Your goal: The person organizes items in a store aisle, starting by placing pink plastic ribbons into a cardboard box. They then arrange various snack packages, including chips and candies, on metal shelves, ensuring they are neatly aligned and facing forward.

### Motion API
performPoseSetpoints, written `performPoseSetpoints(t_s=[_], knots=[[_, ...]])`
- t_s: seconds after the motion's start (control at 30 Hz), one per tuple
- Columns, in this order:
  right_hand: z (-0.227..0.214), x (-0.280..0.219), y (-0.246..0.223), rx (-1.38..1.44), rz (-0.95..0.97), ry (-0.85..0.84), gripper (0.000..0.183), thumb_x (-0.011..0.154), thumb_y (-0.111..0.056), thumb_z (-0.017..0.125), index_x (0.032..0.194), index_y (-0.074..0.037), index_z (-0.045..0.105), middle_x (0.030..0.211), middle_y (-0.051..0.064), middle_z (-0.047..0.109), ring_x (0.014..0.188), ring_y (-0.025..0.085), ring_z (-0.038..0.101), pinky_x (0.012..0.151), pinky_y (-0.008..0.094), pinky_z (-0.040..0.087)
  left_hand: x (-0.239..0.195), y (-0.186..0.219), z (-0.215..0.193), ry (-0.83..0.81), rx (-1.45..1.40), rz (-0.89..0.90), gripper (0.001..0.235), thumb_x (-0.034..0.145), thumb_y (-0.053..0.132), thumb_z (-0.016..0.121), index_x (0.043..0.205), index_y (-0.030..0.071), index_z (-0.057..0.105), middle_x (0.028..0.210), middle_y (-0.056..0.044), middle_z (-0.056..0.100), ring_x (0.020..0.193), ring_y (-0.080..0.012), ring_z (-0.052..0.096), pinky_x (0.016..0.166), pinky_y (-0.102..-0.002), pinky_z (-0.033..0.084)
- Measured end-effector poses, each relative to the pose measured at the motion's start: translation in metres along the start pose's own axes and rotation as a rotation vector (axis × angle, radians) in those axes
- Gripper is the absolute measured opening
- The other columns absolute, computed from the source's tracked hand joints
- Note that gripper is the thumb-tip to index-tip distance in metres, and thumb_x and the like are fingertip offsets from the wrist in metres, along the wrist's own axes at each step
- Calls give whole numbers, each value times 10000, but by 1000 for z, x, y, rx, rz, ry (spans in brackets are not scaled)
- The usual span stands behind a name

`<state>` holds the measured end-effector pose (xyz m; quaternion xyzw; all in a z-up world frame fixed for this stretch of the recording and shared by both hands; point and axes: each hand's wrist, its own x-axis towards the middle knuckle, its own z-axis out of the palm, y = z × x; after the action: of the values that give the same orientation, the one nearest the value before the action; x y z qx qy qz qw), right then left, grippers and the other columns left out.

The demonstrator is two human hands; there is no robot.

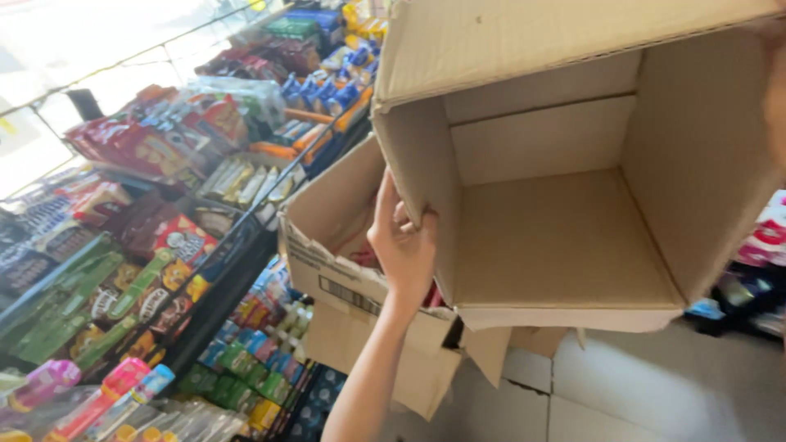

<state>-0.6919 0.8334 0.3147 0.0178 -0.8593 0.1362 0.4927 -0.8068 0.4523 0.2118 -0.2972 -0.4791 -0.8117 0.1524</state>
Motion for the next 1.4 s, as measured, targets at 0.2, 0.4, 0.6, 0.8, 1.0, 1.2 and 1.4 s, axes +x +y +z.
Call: performPoseSetpoints(t_s=[0.2, 0.4, 0.6, 0.8, 1.0, 1.2, 1.4], knots=[[58, 79, -91, -67, -399, 50, 219, 1076, 75, 582, 1274, 7, 642, 1192, 140, 661, 999, 268, 649, 840, 319, 513, 39, -11, -40, 22, 311, -56, 826, 865, -114, 584, 1634, 88, 360, 978, -141, 772, 763, -73, 650, 647, -210, 524], [151, 137, -66, 85, -405, -170, 302, 953, -4, 684, 1250, -43, 651, 1134, 178, 676, 1006, 405, 653, 824, 455, 527, 52, -22, -46, 30, 571, -105, 982, 726, -79, 637, 1610, 148, 276, 1398, -114, 650, 759, -98, 765, 625, -241, 583], [237, 165, 2, 220, -456, -294, 343, 1000, -88, 671, 1340, -101, 627, 1260, 128, 685, 1145, 393, 645, 935, 451, 528, 52, -41, -35, 105, 745, -119, 978, 744, -44, 684, 1604, 144, 256, 1498, -163, 559, 1021, -263, 775, 796, -378, 623], [255, 162, 12, 254, -501, -240, 371, 952, -97, 732, 1309, -77, 634, 1256, 151, 670, 1157, 391, 652, 939, 452, 519, 44, -62, -6, 289, 1032, -202, 900, 783, 14, 684, 1576, 158, 284, 1422, -203, 604, 1118, -366, 706, 850, -440, 558], [238, 173, 30, 328, -428, -236, 309, 1011, -44, 745, 1314, -65, 686, 1200, 166, 681, 1026, 350, 688, 901, 419, 544, 46, -104, 12, 319, 995, 208, 707, 958, -82, 543, 1618, 33, 317, 1469, -285, 579, 1388, -397, 575, 1129, -386, 467], [227, 201, 74, 250, -783, 28, 415, 850, -26, 771, 1236, 74, 655, 1155, 248, 674, 1106, 375, 664, 950, 411, 529, 98, -137, 6, 233, 574, 226, 638, 991, -105, 504, 1600, 9, 354, 1519, -262, 562, 1412, -185, 524, 1166, -339, 445], [404, 269, 257, 475, -277, -275, 343, 1011, 114, 494, 1291, -42, 617, 1119, 117, 696, 856, 250, 653, 735, 374, 529, 171, -88, 60, 239, 831, -142, 604, 928, 18, 611, 1519, 103, 523, 1331, -215, 741, 1099, -303, 747, 934, -345, 568]])
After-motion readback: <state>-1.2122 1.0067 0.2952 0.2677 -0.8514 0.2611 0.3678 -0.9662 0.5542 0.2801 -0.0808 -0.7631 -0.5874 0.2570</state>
